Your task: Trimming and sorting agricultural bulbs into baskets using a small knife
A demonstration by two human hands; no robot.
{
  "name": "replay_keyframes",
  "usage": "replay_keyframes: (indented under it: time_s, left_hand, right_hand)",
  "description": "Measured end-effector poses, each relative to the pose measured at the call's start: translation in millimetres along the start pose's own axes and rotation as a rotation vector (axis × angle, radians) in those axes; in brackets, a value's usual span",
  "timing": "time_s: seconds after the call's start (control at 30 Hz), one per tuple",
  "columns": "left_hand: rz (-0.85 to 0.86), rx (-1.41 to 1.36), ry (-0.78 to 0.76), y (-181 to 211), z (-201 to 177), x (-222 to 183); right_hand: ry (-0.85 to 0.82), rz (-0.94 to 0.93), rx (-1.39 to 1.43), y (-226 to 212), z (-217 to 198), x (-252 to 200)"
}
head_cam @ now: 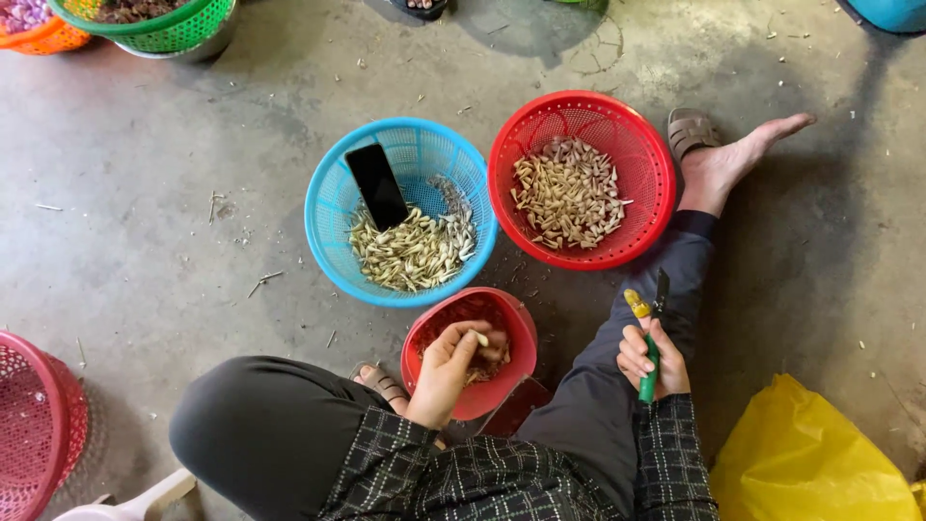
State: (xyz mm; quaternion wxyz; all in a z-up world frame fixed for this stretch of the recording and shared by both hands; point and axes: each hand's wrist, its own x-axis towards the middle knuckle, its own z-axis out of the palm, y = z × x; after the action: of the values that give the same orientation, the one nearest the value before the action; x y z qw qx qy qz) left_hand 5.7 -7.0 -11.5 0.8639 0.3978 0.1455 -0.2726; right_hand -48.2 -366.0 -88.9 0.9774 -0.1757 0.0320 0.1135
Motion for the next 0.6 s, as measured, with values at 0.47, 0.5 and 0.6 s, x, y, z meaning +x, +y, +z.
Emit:
replay_keyframes:
  time_s: [0.47,0.5,0.6]
  left_hand:
    - [0.344,1.843,-0.052,-69,-50,104]
    - [0.352,1.849,-0.069,-42,-23,107]
    - [0.122,1.576,-0.23,22,38,130]
  right_hand:
    - [0.036,-0.011,0.004,3,2,3]
    - [0.037,-0.028,0.004,2,-2,2]
    - [0.086,-0.014,-0.024,1,-5,2]
